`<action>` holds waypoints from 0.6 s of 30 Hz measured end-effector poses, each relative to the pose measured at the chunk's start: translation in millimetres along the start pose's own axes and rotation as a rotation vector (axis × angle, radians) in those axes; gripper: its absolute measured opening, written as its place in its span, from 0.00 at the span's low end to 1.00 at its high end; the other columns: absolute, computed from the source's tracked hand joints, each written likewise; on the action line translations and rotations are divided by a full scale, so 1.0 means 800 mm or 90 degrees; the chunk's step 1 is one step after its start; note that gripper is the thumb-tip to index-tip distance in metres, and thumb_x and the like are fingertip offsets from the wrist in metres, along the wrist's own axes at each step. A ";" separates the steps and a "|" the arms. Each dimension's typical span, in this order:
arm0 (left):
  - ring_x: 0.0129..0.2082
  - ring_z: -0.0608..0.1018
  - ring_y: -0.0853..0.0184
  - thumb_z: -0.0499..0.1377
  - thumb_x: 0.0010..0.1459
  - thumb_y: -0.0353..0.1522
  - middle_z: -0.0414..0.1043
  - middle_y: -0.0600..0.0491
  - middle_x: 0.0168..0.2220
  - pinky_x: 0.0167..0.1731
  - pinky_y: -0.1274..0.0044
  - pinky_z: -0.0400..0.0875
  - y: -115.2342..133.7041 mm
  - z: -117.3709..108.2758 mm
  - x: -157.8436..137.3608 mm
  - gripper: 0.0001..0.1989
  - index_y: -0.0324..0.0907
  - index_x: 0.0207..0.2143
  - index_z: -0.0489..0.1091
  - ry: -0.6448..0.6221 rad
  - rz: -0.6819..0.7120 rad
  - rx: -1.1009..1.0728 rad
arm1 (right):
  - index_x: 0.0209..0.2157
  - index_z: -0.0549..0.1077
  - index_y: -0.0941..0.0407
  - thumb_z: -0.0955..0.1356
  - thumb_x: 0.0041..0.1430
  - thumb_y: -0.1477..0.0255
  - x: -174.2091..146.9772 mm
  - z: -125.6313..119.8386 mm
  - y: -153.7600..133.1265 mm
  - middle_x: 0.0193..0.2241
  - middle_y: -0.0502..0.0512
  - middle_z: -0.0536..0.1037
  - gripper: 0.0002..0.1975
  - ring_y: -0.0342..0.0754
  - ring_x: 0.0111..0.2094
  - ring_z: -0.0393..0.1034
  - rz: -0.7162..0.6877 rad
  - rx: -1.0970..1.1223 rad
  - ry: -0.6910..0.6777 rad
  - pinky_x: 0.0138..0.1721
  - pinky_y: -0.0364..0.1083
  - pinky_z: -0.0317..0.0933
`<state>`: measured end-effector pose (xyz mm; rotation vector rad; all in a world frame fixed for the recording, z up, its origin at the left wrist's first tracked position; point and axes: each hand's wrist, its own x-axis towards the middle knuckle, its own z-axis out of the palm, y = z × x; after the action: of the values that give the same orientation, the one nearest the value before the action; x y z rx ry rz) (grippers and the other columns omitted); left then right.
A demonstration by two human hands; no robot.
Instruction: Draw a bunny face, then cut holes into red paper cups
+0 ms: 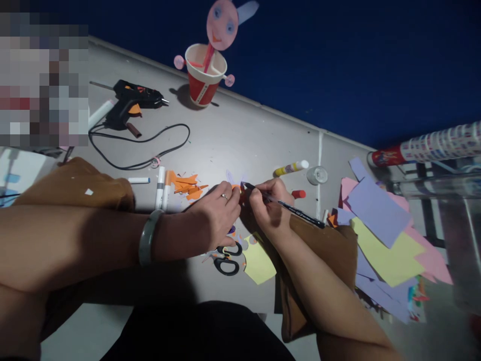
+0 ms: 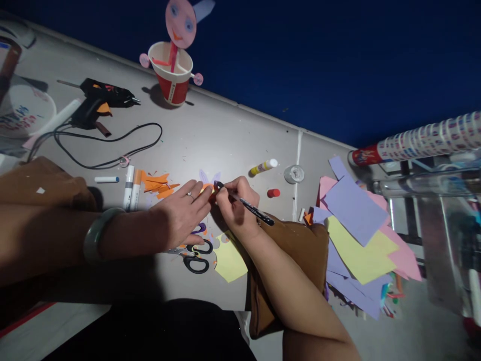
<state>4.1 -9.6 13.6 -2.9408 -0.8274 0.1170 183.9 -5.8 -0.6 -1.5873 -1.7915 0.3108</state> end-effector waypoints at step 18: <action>0.60 0.70 0.44 0.50 0.59 0.59 0.64 0.30 0.62 0.63 0.60 0.54 -0.003 -0.005 -0.002 0.44 0.27 0.57 0.68 0.005 0.016 -0.008 | 0.26 0.63 0.52 0.65 0.54 0.73 -0.001 -0.002 -0.005 0.17 0.45 0.69 0.05 0.43 0.19 0.63 0.013 0.004 -0.013 0.23 0.45 0.59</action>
<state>1.6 -8.5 17.6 -2.9620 -0.7941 0.1031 182.1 -7.8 2.6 -1.6044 -1.7893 0.3425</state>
